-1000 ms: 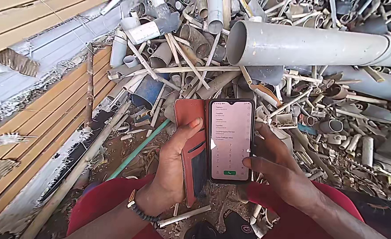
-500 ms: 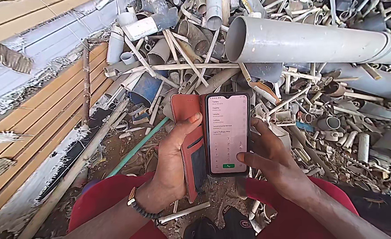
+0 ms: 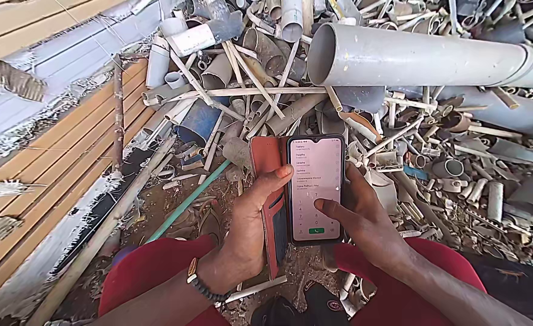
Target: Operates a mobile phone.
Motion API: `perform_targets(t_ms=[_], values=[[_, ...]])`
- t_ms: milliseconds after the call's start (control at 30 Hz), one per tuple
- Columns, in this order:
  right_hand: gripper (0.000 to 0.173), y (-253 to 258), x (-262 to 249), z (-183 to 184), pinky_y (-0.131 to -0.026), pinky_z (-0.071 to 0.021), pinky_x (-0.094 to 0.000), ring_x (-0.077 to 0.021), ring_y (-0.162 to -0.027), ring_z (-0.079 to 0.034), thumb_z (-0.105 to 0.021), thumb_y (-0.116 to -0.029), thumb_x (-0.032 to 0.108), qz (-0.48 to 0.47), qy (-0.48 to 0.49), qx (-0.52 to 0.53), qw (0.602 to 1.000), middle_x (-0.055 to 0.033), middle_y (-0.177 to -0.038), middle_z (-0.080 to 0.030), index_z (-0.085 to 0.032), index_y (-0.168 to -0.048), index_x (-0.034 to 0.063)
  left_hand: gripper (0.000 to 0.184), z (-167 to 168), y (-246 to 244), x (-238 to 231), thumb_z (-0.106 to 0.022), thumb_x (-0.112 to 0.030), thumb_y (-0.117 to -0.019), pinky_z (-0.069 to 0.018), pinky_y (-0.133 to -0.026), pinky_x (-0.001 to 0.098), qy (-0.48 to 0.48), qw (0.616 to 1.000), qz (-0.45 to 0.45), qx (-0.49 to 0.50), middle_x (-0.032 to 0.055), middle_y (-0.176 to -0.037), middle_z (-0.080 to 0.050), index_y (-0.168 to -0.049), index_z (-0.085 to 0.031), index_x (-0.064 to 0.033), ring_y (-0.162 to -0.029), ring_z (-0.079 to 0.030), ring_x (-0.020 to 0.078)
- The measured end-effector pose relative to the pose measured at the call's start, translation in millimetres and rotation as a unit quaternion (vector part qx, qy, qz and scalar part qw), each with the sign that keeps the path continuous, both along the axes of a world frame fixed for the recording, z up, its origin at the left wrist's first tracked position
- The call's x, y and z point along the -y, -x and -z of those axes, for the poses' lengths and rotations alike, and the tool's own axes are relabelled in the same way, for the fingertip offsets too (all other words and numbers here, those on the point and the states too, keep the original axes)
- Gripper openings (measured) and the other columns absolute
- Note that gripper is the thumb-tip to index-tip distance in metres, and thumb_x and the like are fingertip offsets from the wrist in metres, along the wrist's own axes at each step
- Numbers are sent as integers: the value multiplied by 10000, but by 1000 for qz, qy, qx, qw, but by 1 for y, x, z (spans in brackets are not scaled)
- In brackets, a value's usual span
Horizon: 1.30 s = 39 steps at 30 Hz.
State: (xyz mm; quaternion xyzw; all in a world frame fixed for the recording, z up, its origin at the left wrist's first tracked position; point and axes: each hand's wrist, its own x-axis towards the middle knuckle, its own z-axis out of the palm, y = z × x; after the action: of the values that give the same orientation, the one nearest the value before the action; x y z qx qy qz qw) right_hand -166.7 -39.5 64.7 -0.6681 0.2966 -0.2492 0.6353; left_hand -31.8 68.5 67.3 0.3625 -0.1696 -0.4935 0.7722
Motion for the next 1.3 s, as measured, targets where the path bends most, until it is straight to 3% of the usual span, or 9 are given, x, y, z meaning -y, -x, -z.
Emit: perform_targets(t_ms=[133, 333, 567, 733, 900, 1133, 1300], values=[[577, 1, 1, 0, -825, -615, -209, -34, -975, -712, -630, -826, 72, -17, -4, 5, 1000, 20, -1090, -694, -414, -1361, 67, 284, 1, -1, -1, -440, -228, -999, -616, -832, 286, 0, 1000, 2, -9, 68, -966, -746, -1026, -698, -111, -938, -729, 106], [738, 8, 7, 0, -844, -623, -246, -51, -1040, -704, -599, -694, 8, -72, -21, 27, 997, 16, -1170, -680, -368, -1392, 77, 268, -1, -4, -4, -472, -249, -993, -620, -814, 283, 24, 1000, 9, -17, 62, -953, -746, -1013, -711, -132, -919, -733, 103], [833, 8, 5, 4, -853, -634, -252, -86, -1041, -719, -692, -669, -80, -87, -4, 45, 995, -6, -1179, -687, -336, -1405, 81, 265, -1, -4, -5, -483, -254, -995, -620, -819, 284, 40, 999, 19, -17, 65, -964, -749, -1027, -716, -130, -927, -734, 103], [873, 7, 2, 5, -848, -628, -227, -61, -1045, -710, -712, -660, -57, -64, 17, 22, 998, -7, -1185, -676, -321, -1432, 59, 246, 0, -3, -5, -501, -242, -979, -618, -806, 274, 23, 1000, 2, 1, 57, -940, -747, -997, -717, -127, -910, -731, 93], [804, 7, 5, 5, -873, -625, -245, -77, -1047, -711, -724, -717, 8, -79, -11, 57, 995, 1, -1171, -673, -327, -1414, 65, 210, 1, -1, -5, -538, -232, -969, -609, -827, 264, 36, 999, -4, 7, 45, -943, -746, -991, -720, -131, -925, -725, 82], [849, 2, 0, 4, -846, -625, -214, -63, -1018, -717, -795, -689, 40, -36, 11, 19, 999, 6, -1147, -686, -360, -1416, 93, 204, -1, 3, -6, -523, -225, -970, -593, -860, 249, 13, 1000, -12, 23, 12, -965, -742, -995, -712, -154, -959, -710, 58], [874, -1, -4, 7, -823, -613, -177, -24, -1007, -703, -828, -661, 71, -8, 41, -9, 999, 17, -1143, -670, -370, -1405, 88, 166, 0, 6, -6, -605, -250, -942, -595, -857, 252, 26, 1000, 6, 13, 19, -969, -742, -1011, -713, -145, -954, -714, 69]])
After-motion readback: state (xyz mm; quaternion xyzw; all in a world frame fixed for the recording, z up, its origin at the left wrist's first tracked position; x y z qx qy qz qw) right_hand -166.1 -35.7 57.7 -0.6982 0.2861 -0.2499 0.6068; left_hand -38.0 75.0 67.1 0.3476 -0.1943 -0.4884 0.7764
